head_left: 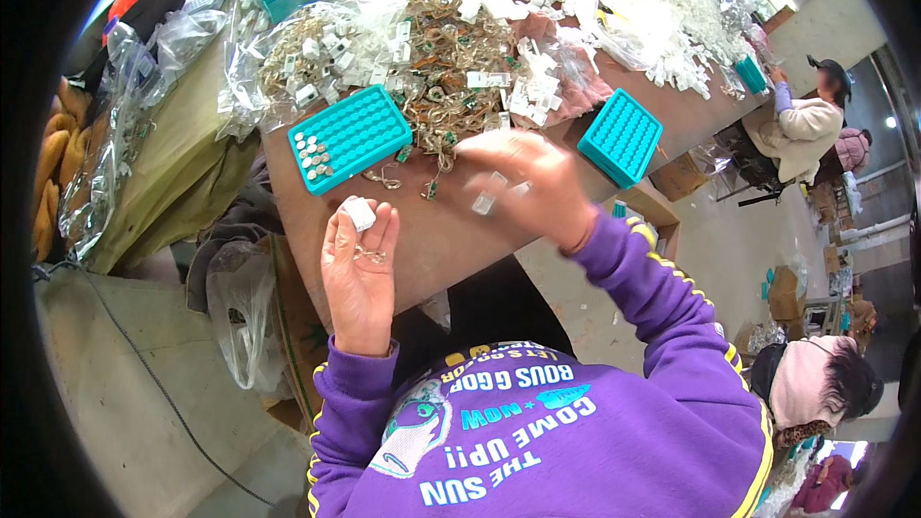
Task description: The person repeatedly picks small white plastic housings and metal components from a table, inserts the metal parts into the housings, and places the assembled units into a teal tray. The person also moves a teal tray on the table to access more parts.
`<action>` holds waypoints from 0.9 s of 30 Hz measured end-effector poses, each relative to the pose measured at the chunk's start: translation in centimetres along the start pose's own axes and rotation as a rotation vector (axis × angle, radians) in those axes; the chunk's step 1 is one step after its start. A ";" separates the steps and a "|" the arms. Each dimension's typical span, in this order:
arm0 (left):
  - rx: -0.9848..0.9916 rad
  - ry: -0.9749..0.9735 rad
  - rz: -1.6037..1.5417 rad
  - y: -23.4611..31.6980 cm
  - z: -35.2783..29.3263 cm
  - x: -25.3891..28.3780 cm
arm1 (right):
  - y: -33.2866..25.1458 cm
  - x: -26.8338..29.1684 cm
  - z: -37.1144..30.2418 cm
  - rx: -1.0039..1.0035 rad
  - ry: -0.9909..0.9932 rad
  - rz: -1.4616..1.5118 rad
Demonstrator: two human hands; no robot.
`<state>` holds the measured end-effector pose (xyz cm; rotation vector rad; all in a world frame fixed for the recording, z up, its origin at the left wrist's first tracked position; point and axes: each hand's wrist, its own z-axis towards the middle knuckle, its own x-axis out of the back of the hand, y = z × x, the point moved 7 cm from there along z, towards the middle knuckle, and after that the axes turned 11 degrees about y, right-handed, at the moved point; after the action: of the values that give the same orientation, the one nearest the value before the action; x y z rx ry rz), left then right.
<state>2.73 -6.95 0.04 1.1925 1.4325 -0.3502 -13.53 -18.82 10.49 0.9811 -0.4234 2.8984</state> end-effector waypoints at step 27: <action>-0.098 -0.084 0.200 -0.3 -0.4 -0.1 | 9.7 1.8 2.7 -0.844 -0.241 0.594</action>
<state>2.26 -6.74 0.11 1.2144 1.2324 -0.1869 -14.74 -28.96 11.27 1.1414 -2.0213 2.4904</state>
